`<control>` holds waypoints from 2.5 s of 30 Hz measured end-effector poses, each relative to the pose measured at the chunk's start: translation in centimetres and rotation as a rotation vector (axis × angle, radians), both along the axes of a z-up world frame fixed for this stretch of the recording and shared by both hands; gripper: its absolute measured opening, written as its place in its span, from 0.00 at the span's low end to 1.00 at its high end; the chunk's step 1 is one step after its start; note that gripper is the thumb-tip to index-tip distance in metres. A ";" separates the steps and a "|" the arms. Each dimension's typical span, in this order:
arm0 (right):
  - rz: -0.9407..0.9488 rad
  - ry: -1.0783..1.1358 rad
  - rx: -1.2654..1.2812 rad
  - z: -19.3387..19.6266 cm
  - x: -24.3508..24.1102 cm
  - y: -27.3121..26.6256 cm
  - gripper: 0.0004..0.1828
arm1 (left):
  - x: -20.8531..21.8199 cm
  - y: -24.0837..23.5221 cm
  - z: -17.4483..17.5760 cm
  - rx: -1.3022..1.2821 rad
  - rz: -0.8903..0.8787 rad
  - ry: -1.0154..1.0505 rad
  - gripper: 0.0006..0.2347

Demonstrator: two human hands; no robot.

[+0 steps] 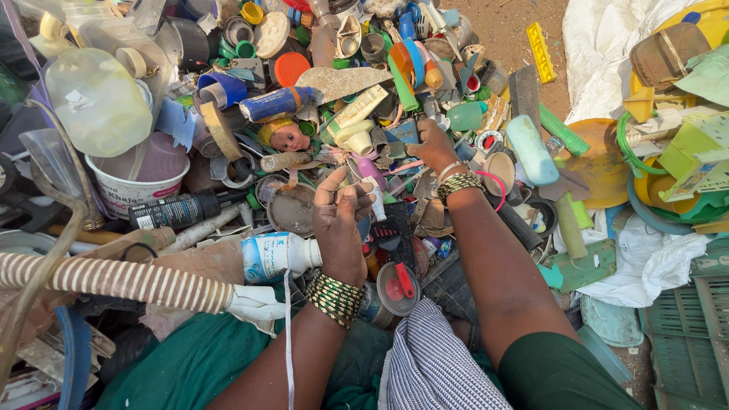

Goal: The person sits cross-legged on the ground and sorts through a large pile of mixed plastic waste. They pick up various items such as bottle caps, containers, and lids, inspect them, and place selected pieces into a nearby green basket.

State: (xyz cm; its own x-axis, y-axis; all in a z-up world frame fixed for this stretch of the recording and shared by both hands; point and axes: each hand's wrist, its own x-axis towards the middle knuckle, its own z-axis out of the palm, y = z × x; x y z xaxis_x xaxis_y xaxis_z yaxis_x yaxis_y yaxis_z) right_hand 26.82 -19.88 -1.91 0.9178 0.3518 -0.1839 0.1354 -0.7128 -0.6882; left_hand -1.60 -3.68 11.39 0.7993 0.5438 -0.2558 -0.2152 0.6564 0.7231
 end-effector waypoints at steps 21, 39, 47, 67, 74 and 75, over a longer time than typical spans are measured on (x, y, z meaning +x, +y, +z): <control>0.200 -0.364 0.309 22.2 -20.2 -7.1 0.23 | -0.7 -1.7 1.4 0.707 -0.315 -0.175 0.23; -0.308 0.540 0.936 16.1 -26.7 -9.4 0.30 | -1.8 -3.7 -0.3 0.144 -0.899 -0.144 0.18; -0.229 0.699 1.051 14.1 -26.5 -8.9 0.32 | -1.9 -4.4 -0.6 0.315 -0.852 -0.110 0.25; 0.172 0.504 0.716 20.2 -27.1 -7.7 0.66 | -2.4 -3.2 2.5 0.407 -0.866 -0.242 0.33; 0.240 0.220 0.642 18.9 -27.0 -7.7 0.64 | -2.9 -3.4 3.5 0.565 -0.771 -0.381 0.40; 0.242 0.194 0.616 18.8 -27.1 -7.8 0.63 | -3.0 -3.4 3.6 0.556 -0.772 -0.379 0.40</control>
State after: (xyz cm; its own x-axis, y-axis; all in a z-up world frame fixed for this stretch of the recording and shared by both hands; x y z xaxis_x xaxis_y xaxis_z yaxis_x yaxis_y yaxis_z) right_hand -0.24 -27.63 16.84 0.7711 0.6355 -0.0379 0.0748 -0.1495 -0.9859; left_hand -4.56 -7.09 14.94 0.9575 -0.1890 0.2180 -0.1538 0.3049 0.9399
